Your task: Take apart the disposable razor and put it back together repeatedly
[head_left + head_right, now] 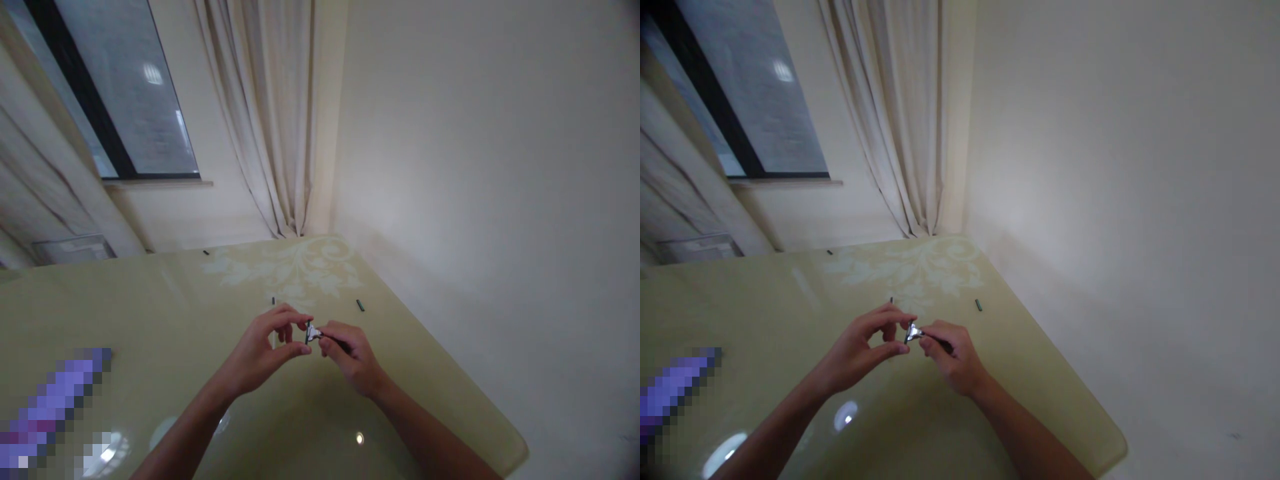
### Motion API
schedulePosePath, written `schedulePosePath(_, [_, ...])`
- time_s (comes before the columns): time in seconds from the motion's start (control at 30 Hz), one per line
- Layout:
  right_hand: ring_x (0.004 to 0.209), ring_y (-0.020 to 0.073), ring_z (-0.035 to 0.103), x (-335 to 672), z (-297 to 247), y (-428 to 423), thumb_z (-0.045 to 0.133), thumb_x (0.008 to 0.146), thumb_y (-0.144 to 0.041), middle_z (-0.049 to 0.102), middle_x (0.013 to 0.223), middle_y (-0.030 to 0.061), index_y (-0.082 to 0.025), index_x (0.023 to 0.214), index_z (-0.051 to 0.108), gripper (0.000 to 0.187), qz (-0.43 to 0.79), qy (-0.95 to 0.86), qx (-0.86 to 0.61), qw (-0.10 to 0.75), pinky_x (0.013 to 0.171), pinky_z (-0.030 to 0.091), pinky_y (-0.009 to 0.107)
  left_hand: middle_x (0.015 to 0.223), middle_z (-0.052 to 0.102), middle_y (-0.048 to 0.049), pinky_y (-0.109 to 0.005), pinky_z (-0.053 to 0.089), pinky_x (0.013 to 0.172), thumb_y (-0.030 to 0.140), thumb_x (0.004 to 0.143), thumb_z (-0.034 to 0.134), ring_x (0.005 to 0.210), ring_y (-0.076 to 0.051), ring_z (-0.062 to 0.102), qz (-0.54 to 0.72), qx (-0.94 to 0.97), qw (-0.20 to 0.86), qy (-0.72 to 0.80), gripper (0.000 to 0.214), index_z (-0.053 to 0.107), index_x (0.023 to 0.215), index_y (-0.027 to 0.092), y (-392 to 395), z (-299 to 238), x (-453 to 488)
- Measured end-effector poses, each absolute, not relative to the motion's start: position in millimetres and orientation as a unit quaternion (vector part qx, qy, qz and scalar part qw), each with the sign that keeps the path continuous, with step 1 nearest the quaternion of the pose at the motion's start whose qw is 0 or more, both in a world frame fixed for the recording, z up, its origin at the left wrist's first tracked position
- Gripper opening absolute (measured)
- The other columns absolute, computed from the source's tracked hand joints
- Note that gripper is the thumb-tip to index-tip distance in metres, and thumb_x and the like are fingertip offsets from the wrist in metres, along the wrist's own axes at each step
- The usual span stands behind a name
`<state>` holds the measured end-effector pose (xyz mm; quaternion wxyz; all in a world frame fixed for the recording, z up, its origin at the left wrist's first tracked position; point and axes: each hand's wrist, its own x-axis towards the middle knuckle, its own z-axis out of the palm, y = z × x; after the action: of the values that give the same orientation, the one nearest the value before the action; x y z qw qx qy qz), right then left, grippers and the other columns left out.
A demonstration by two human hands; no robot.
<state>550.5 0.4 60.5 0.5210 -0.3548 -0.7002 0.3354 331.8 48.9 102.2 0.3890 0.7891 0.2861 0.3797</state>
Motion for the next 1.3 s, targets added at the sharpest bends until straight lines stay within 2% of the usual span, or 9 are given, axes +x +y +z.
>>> schedulePosePath(0.17, [0.067, 0.0152, 0.053, 550, 54, 4, 0.068, 0.098, -0.043, 0.062, 0.078, 0.001, -0.019, 0.104, 0.072, 0.025, 0.378, -0.659, -0.391, 0.519, 0.062, 0.039, 0.027, 0.094, 0.069, -0.0013, -0.027, 0.05, 0.07, 0.032, 0.086, 0.078, 0.07, -0.012, 0.058, 0.38, 0.78, 0.384, 0.315, 0.03, 0.076, 0.115, 0.024, 54, 98, 329])
schedulePosePath(0.33, [0.072, 0.0161, 0.057, 547, 42, 9, 0.07, 0.096, -0.04, 0.064, 0.082, 0.001, -0.02, 0.103, 0.063, 0.023, 0.41, -0.624, -0.413, 0.522, 0.065, 0.041, 0.027, 0.08, 0.065, 0.0013, -0.025, 0.046, 0.063, 0.04, 0.085, 0.078, 0.066, -0.012, 0.054, 0.356, 0.762, 0.402, 0.362, 0.036, 0.075, 0.116, 0.021, 65, 87, 323])
schedulePosePath(0.6, [0.069, 0.0145, 0.053, 547, 42, 10, 0.07, 0.095, -0.039, 0.06, 0.078, -0.0014, -0.02, 0.101, 0.064, 0.021, 0.389, -0.638, -0.429, 0.508, 0.063, 0.038, 0.026, 0.081, 0.066, 0.0008, -0.025, 0.046, 0.065, 0.043, 0.083, 0.079, 0.068, -0.014, 0.056, 0.341, 0.763, 0.413, 0.362, 0.038, 0.075, 0.113, 0.021, 69, 85, 320])
schedulePosePath(0.73, [0.066, 0.0143, 0.051, 550, 41, 16, 0.069, 0.095, -0.04, 0.057, 0.074, -0.0024, -0.02, 0.101, 0.068, 0.021, 0.347, -0.635, -0.455, 0.518, 0.061, 0.038, 0.026, 0.074, 0.064, 0.001, -0.026, 0.044, 0.062, 0.054, 0.088, 0.07, 0.066, -0.016, 0.057, 0.333, 0.755, 0.39, 0.408, 0.043, 0.075, 0.114, 0.021, 78, 79, 314])
schedulePosePath(0.93, [0.082, 0.0212, 0.064, 597, 38, 47, 0.063, 0.093, -0.044, 0.068, 0.097, 0.0087, -0.019, 0.098, 0.077, 0.029, 0.191, -0.569, -0.557, 0.574, 0.069, 0.049, 0.03, 0.079, 0.073, -0.0081, -0.034, 0.045, 0.069, 0.06, 0.092, 0.053, 0.073, -0.025, 0.067, 0.17, 0.774, 0.2, 0.576, 0.046, 0.07, 0.077, 0.02, 92, 55, 300])
schedulePosePath(1.0, [0.08, 0.0231, 0.066, 624, 36, 57, 0.062, 0.092, -0.04, 0.072, 0.092, 0.0102, -0.017, 0.098, 0.08, 0.03, 0.128, -0.548, -0.633, 0.531, 0.072, 0.05, 0.033, 0.081, 0.074, -0.0108, -0.037, 0.045, 0.07, 0.064, 0.092, 0.051, 0.078, -0.03, 0.069, 0.098, 0.758, 0.156, 0.626, 0.05, 0.067, 0.074, 0.021, 92, 45, 301])
schedulePosePath(1.1, [0.082, 0.0253, 0.068, 657, 28, 66, 0.061, 0.092, -0.032, 0.076, 0.089, 0.0108, -0.018, 0.095, 0.081, 0.025, 0.05, -0.524, -0.751, 0.4, 0.076, 0.048, 0.035, 0.087, 0.076, -0.0131, -0.038, 0.045, 0.069, 0.065, 0.094, 0.048, 0.084, -0.034, 0.071, 0.05, 0.747, 0.143, 0.647, 0.05, 0.066, 0.078, 0.022, 87, 30, 309])
schedulePosePath(1.17, [0.084, 0.026, 0.07, 669, 20, 68, 0.063, 0.092, -0.03, 0.078, 0.089, 0.0108, -0.018, 0.093, 0.079, 0.02, 0.035, -0.51, -0.788, 0.345, 0.074, 0.046, 0.034, 0.088, 0.076, -0.0134, -0.037, 0.044, 0.068, 0.055, 0.096, 0.048, 0.084, -0.034, 0.072, 0.049, 0.752, 0.127, 0.645, 0.042, 0.066, 0.078, 0.021, 84, 24, 316])
schedulePosePath(1.3, [0.078, 0.0252, 0.068, 675, 7, 69, 0.068, 0.087, -0.024, 0.075, 0.082, 0.0094, -0.018, 0.084, 0.074, 0.009, 0.034, -0.5, -0.805, 0.319, 0.067, 0.041, 0.032, 0.086, 0.076, -0.0117, -0.032, 0.04, 0.065, 0.039, 0.099, 0.042, 0.079, -0.028, 0.071, 0.067, 0.766, 0.107, 0.631, 0.035, 0.065, 0.079, 0.022, 77, 24, 323])
